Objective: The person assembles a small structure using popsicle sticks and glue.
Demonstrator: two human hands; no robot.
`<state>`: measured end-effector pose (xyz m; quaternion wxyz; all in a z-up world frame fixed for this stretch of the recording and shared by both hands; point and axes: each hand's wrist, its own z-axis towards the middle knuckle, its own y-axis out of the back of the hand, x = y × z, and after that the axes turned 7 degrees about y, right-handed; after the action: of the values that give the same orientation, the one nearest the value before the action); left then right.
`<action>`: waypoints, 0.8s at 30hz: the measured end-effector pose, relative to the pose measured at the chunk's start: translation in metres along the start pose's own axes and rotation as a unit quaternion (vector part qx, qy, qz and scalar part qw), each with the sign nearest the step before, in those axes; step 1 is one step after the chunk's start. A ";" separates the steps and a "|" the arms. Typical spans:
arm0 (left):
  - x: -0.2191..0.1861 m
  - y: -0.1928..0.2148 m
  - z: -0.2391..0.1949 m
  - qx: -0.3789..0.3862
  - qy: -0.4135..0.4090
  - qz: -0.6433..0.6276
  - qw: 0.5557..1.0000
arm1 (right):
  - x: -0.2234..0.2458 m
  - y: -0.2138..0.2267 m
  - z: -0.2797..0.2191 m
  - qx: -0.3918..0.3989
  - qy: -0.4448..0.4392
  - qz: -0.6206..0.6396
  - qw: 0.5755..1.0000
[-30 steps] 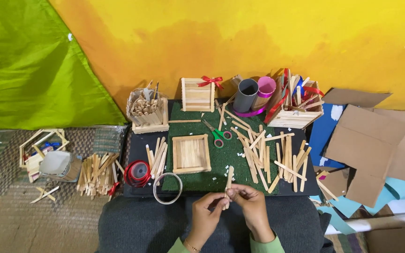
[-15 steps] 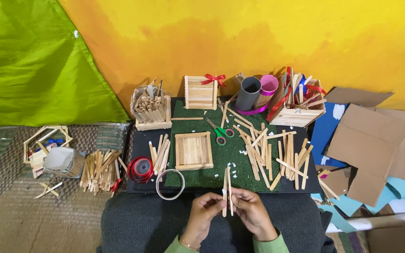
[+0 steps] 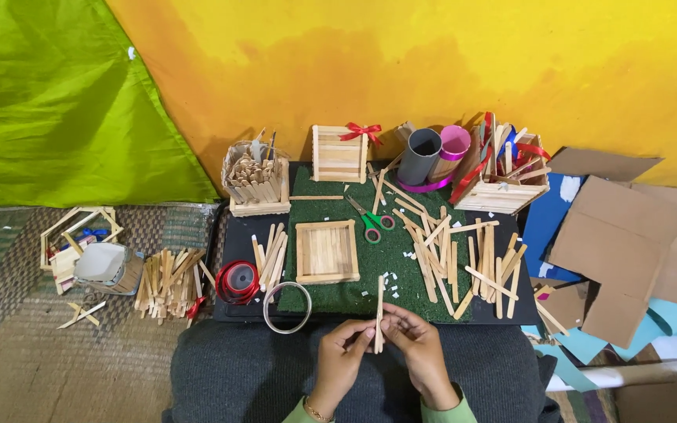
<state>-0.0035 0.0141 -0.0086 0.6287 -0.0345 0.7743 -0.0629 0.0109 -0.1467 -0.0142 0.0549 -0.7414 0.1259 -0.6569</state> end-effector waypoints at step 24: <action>-0.035 0.117 0.086 -0.425 -0.164 0.483 0.748 | 0.006 0.035 0.037 -0.194 0.193 -0.570 0.775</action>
<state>0.0911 0.1297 -0.0081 0.6131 0.0705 0.5189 0.5915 0.0442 -0.1847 -0.0215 -0.4999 -0.5302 -0.1876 -0.6587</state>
